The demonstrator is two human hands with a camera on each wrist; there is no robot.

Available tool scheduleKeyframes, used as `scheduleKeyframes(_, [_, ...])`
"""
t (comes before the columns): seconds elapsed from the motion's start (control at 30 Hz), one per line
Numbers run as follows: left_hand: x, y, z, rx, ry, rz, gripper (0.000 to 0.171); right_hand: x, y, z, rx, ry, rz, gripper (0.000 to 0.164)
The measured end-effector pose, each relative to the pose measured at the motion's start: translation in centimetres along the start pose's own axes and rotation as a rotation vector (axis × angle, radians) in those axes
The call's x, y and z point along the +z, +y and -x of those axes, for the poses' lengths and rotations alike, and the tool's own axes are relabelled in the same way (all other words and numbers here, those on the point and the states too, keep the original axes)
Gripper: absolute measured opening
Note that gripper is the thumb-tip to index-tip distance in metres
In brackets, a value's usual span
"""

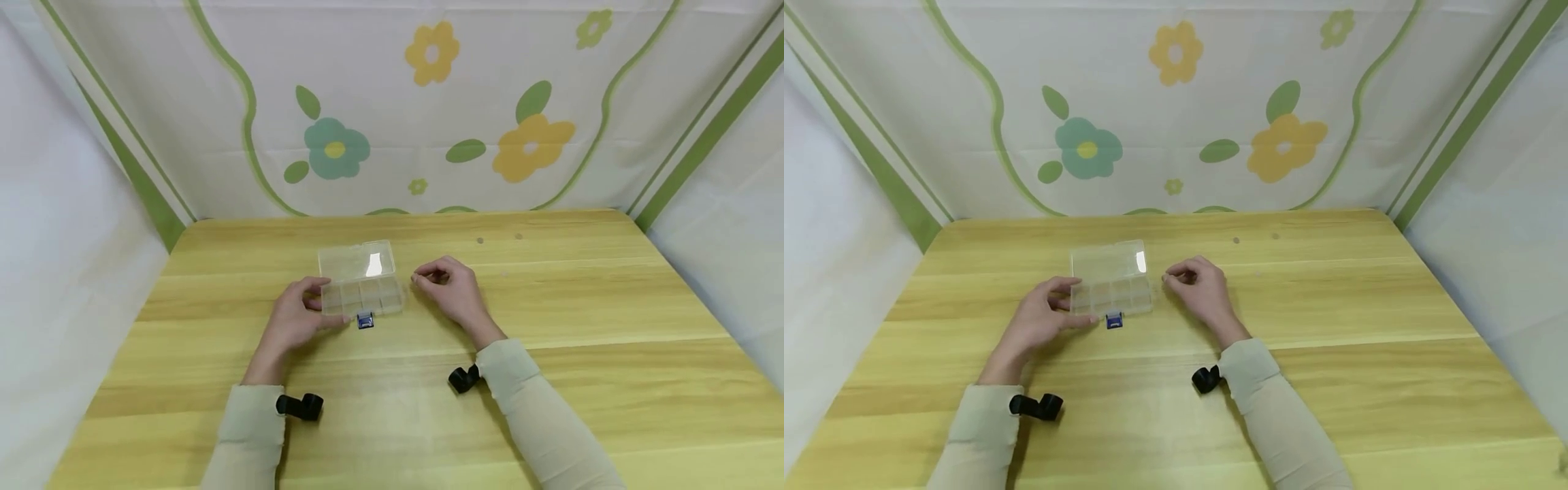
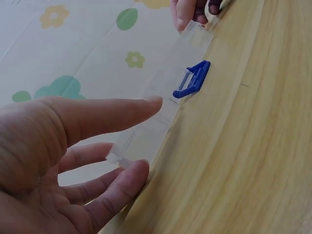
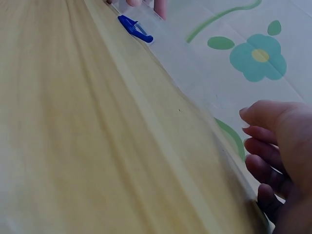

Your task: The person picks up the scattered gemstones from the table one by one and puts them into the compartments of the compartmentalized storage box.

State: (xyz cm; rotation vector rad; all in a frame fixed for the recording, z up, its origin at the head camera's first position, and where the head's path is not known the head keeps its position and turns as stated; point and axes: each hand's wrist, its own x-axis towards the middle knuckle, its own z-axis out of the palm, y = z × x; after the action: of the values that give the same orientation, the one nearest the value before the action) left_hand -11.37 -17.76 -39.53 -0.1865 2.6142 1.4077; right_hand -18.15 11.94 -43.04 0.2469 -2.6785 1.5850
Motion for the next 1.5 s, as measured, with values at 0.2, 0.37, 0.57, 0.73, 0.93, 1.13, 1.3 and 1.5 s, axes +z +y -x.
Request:
scheduleKeyframes(0.2, [-0.3, 0.2, -0.3, 0.006, -0.008, -0.015, 0.086, 0.3, -0.3, 0.2, -0.041, -0.070, -0.045, 0.010])
scheduleKeyframes(0.37, [-0.2, 0.1, -0.5, 0.009, -0.013, -0.004, 0.085, 0.5, -0.6, 0.5, -0.057, -0.135, -0.079, 0.010])
scheduleKeyframes(0.57, [-0.1, 0.1, -0.6, 0.018, -0.022, 0.000, 0.084, 0.3, -0.6, 0.6, -0.079, -0.174, -0.088, 0.011])
scheduleKeyframes(0.73, [-0.1, 0.1, -1.0, 0.031, -0.042, 0.003, 0.084, 0.2, -0.5, 0.7, -0.064, -0.170, -0.091, 0.012])
scheduleKeyframes(0.93, [-0.5, -0.3, -1.2, 0.036, -0.044, -0.004, 0.081, 0.7, -0.4, 0.6, -0.059, -0.178, -0.099, 0.014])
scheduleKeyframes(1.13, [-0.7, -0.7, -0.9, 0.022, -0.037, 0.013, 0.082, 1.1, -0.4, 0.5, -0.071, -0.198, -0.106, 0.014])
scheduleKeyframes(1.3, [-0.5, -0.7, -0.6, 0.009, -0.036, 0.033, 0.084, 0.8, -0.5, 0.6, -0.076, -0.205, -0.098, 0.014])
scheduleKeyframes(1.5, [-0.4, -0.6, -0.5, 0.014, -0.041, 0.038, 0.083, 0.5, -0.8, 0.6, -0.057, -0.213, -0.085, 0.013])
